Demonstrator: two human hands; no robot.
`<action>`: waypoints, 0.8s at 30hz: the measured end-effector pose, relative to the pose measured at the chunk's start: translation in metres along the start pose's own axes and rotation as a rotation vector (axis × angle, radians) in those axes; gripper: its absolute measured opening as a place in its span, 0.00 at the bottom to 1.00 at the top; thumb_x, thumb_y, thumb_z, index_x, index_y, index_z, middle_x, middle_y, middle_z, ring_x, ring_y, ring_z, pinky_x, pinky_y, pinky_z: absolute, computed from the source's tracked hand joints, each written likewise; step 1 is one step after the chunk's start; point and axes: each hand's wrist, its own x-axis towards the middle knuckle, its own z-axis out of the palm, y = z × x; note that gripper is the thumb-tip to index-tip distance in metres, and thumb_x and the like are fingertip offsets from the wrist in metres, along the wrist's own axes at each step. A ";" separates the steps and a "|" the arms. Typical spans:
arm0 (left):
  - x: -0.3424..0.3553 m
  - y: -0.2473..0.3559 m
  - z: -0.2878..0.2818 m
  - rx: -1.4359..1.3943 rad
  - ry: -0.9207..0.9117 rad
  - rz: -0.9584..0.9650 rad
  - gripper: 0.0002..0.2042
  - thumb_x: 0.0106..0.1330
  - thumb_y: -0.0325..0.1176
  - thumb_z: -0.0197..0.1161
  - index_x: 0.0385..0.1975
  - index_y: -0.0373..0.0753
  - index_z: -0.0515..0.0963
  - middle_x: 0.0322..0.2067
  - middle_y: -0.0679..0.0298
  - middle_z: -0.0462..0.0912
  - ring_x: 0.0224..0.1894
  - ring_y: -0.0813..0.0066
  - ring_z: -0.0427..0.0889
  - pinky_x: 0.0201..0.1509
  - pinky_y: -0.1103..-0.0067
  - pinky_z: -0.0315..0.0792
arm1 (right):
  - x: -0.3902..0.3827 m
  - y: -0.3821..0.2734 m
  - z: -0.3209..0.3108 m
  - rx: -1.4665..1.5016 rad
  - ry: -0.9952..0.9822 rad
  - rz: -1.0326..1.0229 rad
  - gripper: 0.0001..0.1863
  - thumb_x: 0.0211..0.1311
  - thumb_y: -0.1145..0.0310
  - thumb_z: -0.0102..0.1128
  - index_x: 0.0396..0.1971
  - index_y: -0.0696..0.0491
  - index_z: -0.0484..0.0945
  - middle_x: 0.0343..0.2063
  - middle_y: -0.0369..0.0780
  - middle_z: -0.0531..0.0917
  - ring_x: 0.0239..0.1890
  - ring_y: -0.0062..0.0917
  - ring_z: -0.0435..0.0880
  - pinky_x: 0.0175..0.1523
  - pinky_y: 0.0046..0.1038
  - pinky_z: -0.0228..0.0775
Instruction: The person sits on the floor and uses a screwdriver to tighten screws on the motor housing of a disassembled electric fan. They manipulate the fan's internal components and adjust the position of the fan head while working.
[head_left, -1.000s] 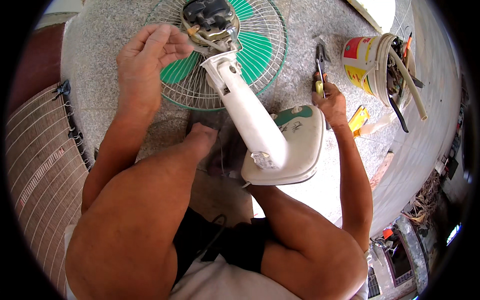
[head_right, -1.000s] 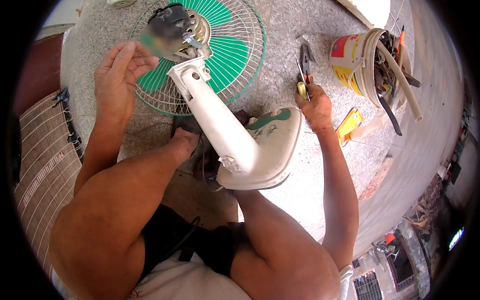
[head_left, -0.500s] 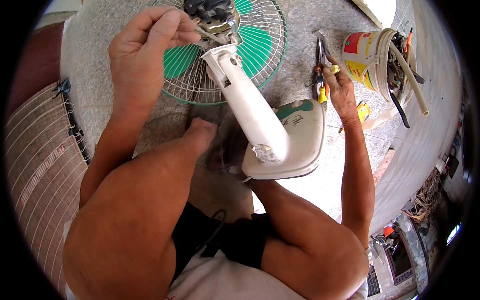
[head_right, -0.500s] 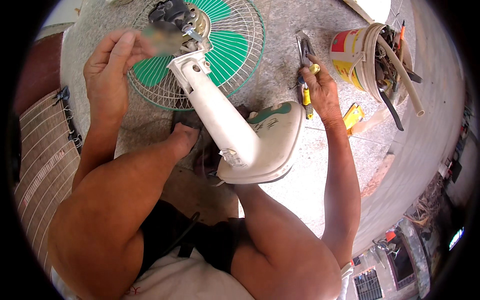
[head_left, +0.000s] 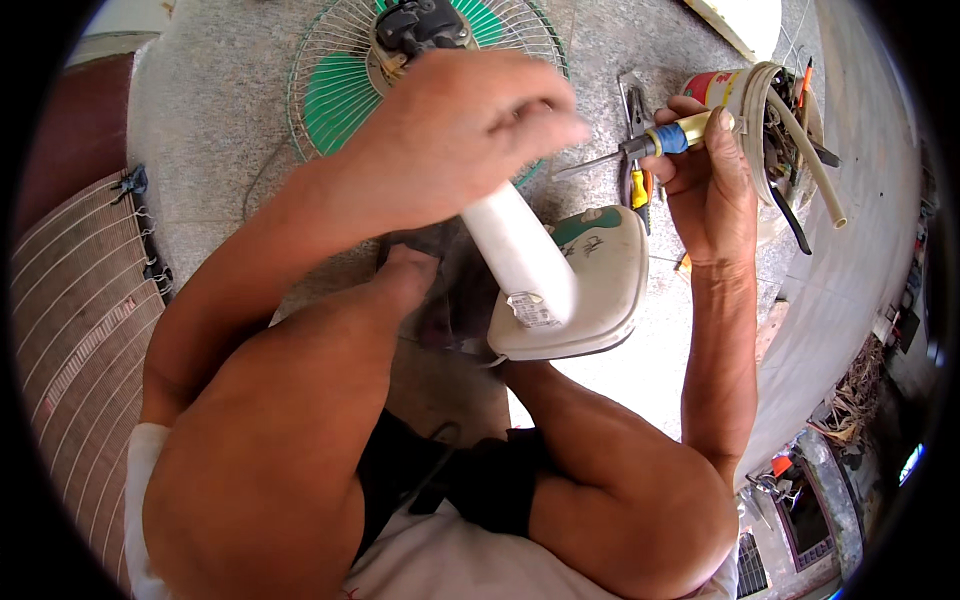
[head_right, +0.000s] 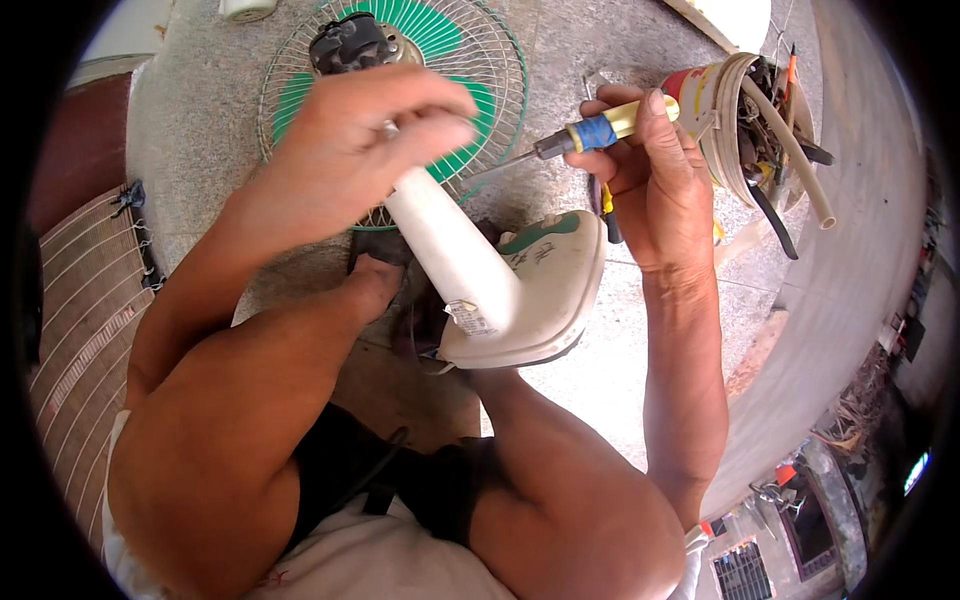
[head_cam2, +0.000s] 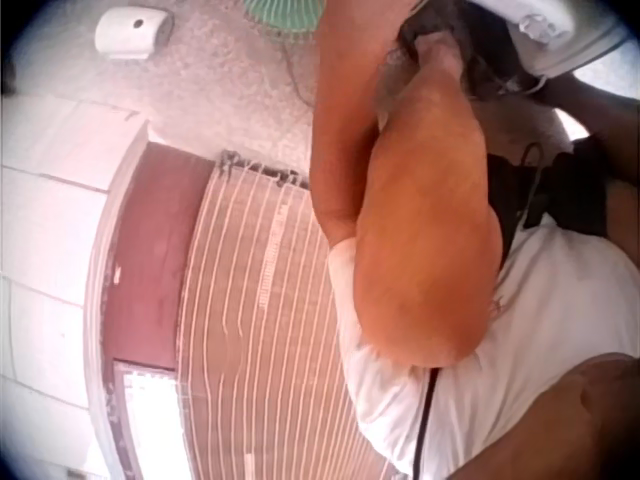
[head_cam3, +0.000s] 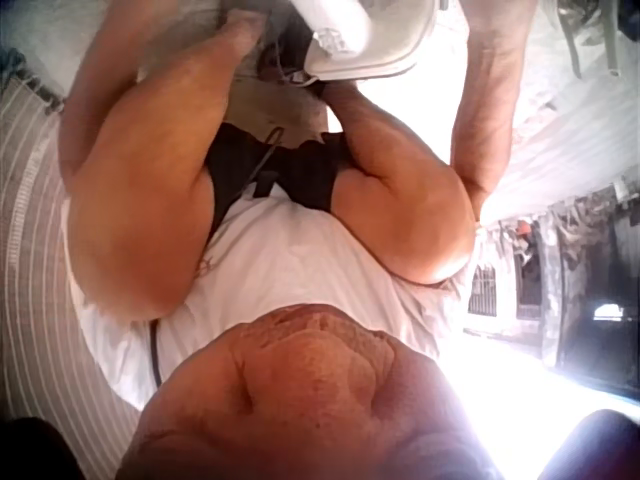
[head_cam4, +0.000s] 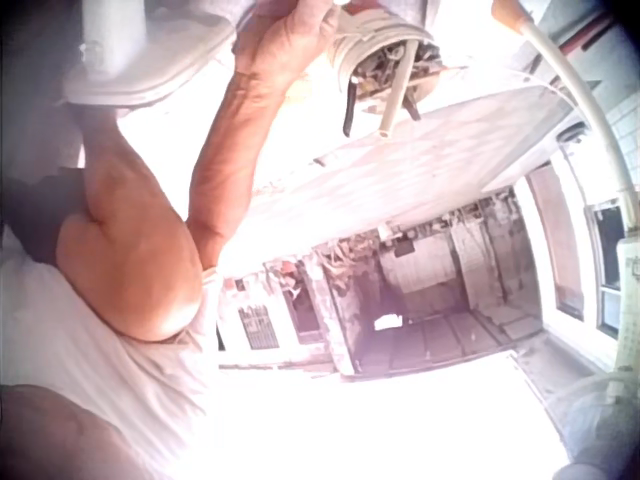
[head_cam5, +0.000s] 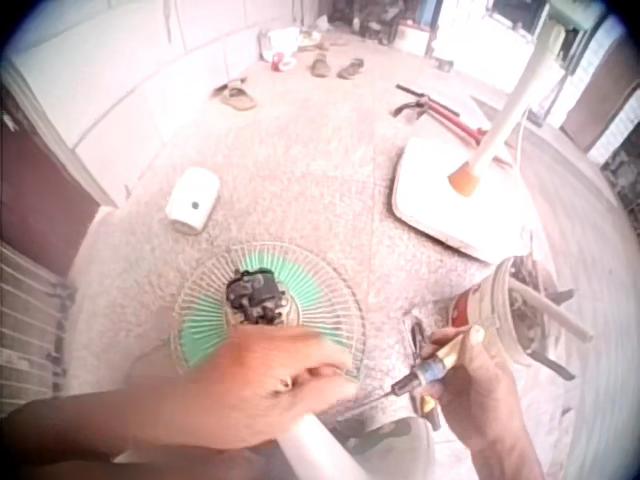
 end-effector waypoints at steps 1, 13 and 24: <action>0.002 0.001 0.005 -0.013 -0.036 0.000 0.07 0.64 0.32 0.63 0.36 0.35 0.80 0.26 0.63 0.80 0.26 0.81 0.77 0.31 0.83 0.69 | -0.002 0.001 0.007 0.022 -0.006 -0.001 0.24 0.71 0.56 0.50 0.47 0.66 0.74 0.38 0.47 0.81 0.35 0.26 0.85 0.43 0.27 0.84; 0.001 0.014 0.016 -0.399 -0.387 -0.297 0.10 0.64 0.36 0.64 0.27 0.36 0.79 0.17 0.70 0.73 0.21 0.87 0.70 0.24 0.84 0.64 | -0.021 0.002 0.041 0.020 0.030 -0.004 0.17 0.66 0.58 0.59 0.37 0.60 0.79 0.32 0.46 0.84 0.31 0.24 0.84 0.38 0.21 0.80; -0.018 0.032 0.001 -0.365 -0.339 -0.308 0.14 0.61 0.37 0.63 0.24 0.31 0.76 0.16 0.54 0.70 0.18 0.67 0.69 0.25 0.73 0.65 | -0.044 -0.002 0.063 -0.023 0.161 0.087 0.20 0.68 0.54 0.55 0.38 0.59 0.77 0.32 0.43 0.84 0.29 0.21 0.83 0.36 0.19 0.77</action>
